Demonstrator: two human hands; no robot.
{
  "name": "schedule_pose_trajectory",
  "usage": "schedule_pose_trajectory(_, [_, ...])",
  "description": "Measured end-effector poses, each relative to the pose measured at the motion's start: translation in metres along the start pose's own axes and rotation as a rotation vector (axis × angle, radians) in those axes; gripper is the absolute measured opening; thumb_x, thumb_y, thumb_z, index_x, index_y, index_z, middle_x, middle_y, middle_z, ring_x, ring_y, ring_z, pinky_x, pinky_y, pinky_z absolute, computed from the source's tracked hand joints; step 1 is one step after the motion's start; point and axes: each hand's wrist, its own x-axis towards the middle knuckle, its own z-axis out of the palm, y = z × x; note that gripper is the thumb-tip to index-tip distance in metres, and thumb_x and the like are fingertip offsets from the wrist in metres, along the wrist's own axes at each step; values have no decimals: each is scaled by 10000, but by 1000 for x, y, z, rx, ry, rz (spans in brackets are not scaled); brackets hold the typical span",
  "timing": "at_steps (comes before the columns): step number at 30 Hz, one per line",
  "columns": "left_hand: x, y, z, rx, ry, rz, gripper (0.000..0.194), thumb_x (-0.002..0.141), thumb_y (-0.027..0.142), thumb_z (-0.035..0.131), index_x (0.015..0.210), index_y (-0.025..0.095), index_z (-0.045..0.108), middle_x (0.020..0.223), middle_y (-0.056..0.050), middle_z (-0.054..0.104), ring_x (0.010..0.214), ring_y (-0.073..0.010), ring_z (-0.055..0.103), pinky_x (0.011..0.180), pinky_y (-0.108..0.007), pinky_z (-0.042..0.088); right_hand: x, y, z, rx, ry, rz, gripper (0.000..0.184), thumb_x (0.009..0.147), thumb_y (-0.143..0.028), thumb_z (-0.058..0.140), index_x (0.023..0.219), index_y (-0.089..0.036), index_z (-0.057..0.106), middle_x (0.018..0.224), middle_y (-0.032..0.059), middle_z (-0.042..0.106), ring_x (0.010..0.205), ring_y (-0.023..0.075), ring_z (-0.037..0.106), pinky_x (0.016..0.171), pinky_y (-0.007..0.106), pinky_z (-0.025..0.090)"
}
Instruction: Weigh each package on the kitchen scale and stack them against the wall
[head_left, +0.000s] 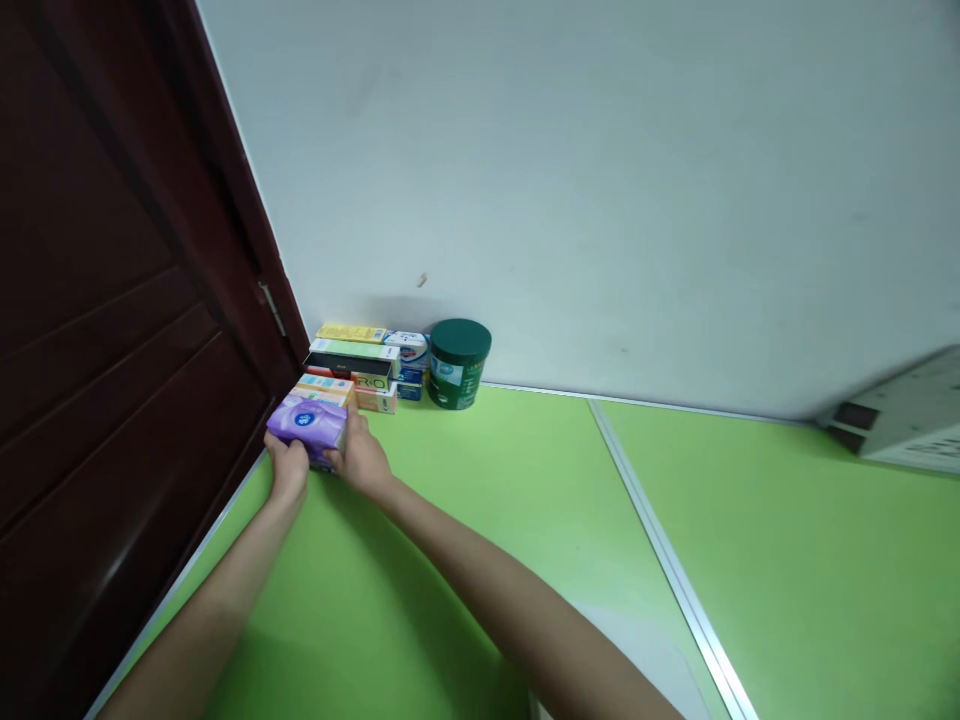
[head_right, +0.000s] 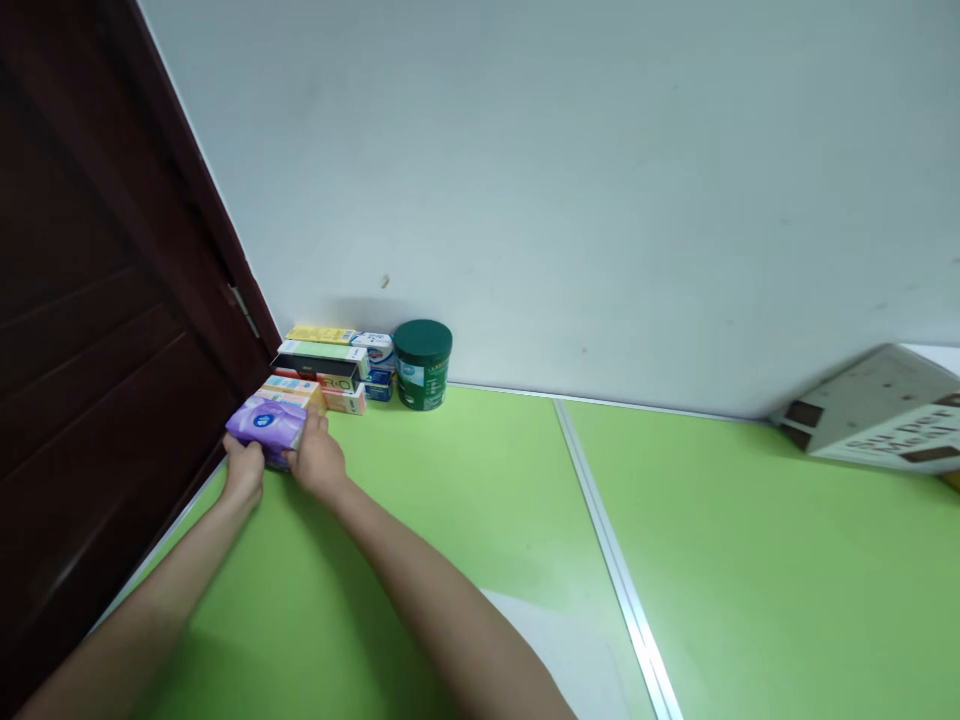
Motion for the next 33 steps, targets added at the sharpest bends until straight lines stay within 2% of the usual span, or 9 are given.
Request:
schedule_pose_trajectory(3, [2,7,-4,98,-33,-23,706,629,49,475,1306,133,298,1387,-164,380,1316,-243,345,1106,-396,230,3,0,1,27,-16,29,836,772,-293,609,1436,-145,122,1309,203,440,1029,333,583,830,436,480])
schedule_pose_trajectory(6, [-10,16,-11,188,-20,-10,827,615,58,526,1365,77,179,1463,-240,179,1396,-314,130,1127,-470,108,-1,0,-4,105,-33,54,944,724,-320,672,1448,-164,87,1349,200,399,1089,339,549,867,444,464])
schedule_pose_trajectory(10, [-68,15,-25,277,-79,138,870,650,89,547,1395,96,97,1486,-239,15,1410,-319,-28,1132,-493,36,-36,13,-29,208,-46,13,890,714,-303,684,1434,-132,189,1346,205,429,1012,269,594,871,400,469])
schedule_pose_trajectory(13, [-130,16,-34,379,-408,424,654,766,133,474,1371,166,230,1496,-175,55,1412,-291,55,1129,-503,127,-91,35,-66,182,-142,-47,548,765,-219,613,1285,-122,471,1058,132,659,826,212,649,774,352,509])
schedule_pose_trajectory(18, [-220,51,-19,401,-1024,653,466,819,161,441,1271,270,443,1489,-70,191,1402,-275,156,1108,-515,234,-210,63,-146,238,-209,-139,267,818,-135,510,1043,-141,653,909,70,712,803,166,662,737,273,518])
schedule_pose_trajectory(22, [-293,85,35,262,-1287,615,513,810,156,426,1296,318,441,1477,-51,265,1374,-280,248,1055,-493,360,-286,88,-206,232,-22,-179,227,812,-132,499,954,-150,676,900,53,694,815,148,634,761,252,497])
schedule_pose_trajectory(26, [-383,113,106,155,-1504,476,561,818,172,437,1356,313,366,1476,-54,286,1350,-255,311,1086,-453,332,-338,144,-256,434,339,-16,171,804,-153,499,838,-165,666,817,27,676,780,141,622,751,272,493])
schedule_pose_trajectory(30, [-458,120,191,142,-1676,317,638,752,123,501,1363,230,352,1449,-105,332,1352,-261,299,1113,-462,263,-363,222,-303,651,639,133,106,746,-224,555,775,-173,643,766,15,674,758,154,627,787,324,486])
schedule_pose_trajectory(33, [-489,124,263,149,-1658,281,672,700,80,524,1346,179,365,1434,-148,335,1342,-283,310,1103,-468,262,-360,278,-347,690,832,223,151,643,-218,595,783,-180,637,785,21,679,786,169,626,845,365,466])
